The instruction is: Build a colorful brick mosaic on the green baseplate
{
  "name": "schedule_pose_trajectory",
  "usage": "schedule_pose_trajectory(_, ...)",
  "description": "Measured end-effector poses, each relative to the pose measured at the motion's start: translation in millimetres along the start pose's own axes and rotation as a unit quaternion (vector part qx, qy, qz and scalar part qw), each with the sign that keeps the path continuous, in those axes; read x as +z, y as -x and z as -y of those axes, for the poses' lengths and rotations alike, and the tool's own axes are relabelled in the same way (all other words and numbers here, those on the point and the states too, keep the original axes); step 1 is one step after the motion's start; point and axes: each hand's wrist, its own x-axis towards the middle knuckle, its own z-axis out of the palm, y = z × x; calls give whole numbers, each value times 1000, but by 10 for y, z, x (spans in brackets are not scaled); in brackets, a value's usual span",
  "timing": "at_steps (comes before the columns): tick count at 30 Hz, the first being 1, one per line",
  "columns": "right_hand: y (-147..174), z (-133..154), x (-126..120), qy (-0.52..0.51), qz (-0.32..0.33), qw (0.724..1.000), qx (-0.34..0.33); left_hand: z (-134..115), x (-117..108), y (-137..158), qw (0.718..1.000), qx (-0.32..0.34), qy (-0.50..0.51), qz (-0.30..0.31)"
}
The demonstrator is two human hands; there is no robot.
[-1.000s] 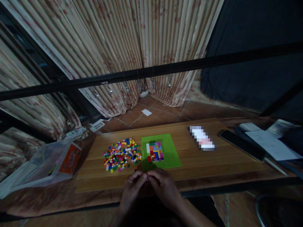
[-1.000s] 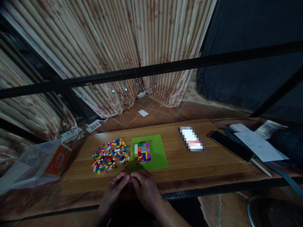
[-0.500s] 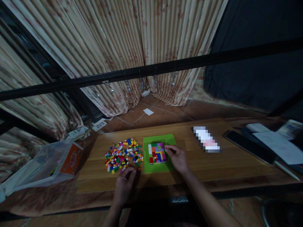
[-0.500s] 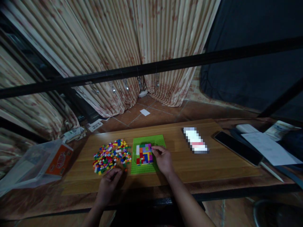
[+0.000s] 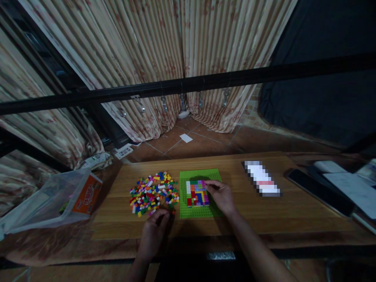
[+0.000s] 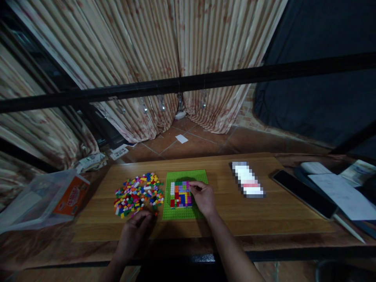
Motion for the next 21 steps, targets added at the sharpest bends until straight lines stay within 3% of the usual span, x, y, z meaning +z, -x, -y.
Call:
schedule_pose_trajectory(11,-21,-36,9,-50,-4,998,27,76,16,0,1000,7,-8,5)
schedule_pose_trajectory(21,-39,3,-18,-20,-2,1000,20,78,23,6,1000,6,-4,-1)
